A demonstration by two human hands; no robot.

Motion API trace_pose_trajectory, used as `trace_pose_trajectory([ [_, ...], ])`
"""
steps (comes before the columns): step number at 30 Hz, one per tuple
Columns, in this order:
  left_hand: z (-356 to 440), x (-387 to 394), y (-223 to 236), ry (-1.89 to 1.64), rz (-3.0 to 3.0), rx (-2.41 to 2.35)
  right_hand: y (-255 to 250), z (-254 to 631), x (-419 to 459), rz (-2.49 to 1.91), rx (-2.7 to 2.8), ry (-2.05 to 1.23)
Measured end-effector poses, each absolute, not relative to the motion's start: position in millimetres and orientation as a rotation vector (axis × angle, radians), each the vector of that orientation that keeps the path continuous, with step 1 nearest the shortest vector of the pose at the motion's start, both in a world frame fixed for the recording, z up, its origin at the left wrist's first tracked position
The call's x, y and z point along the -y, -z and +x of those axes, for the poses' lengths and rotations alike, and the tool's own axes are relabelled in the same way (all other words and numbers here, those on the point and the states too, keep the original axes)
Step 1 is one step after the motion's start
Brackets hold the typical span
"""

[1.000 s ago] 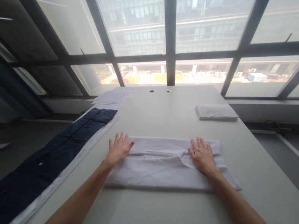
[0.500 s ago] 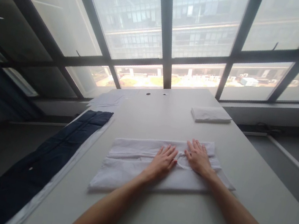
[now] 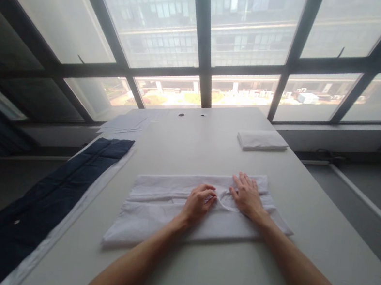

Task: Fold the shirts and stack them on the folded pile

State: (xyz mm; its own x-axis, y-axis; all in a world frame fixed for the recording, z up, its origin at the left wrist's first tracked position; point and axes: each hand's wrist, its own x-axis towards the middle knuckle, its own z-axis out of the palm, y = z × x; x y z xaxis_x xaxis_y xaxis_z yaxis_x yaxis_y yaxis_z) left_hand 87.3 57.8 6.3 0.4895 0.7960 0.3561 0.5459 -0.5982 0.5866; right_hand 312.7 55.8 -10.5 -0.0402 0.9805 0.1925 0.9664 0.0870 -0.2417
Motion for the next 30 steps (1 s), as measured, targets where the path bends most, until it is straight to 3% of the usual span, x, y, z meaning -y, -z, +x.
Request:
trace_pose_trajectory([
  [9,98,-46,-13,-0.726,2.527,-1.181,-4,314,-56,-1.798,1.922,-0.094],
  [16,100,-44,-7,-0.403,2.704,-1.158,-32,393,-61,-1.915,1.466,-0.11],
  [20,99,-45,-4,-0.326,2.708,-1.152,-31,432,-39,-2.084,1.265,-0.474],
  [24,101,-46,-2,-0.367,2.693,-1.151,-33,438,-7,-1.968,1.085,-0.812],
  [30,100,-47,-1,-0.404,2.67,-1.163,-37,430,17,-1.879,0.914,-1.022],
])
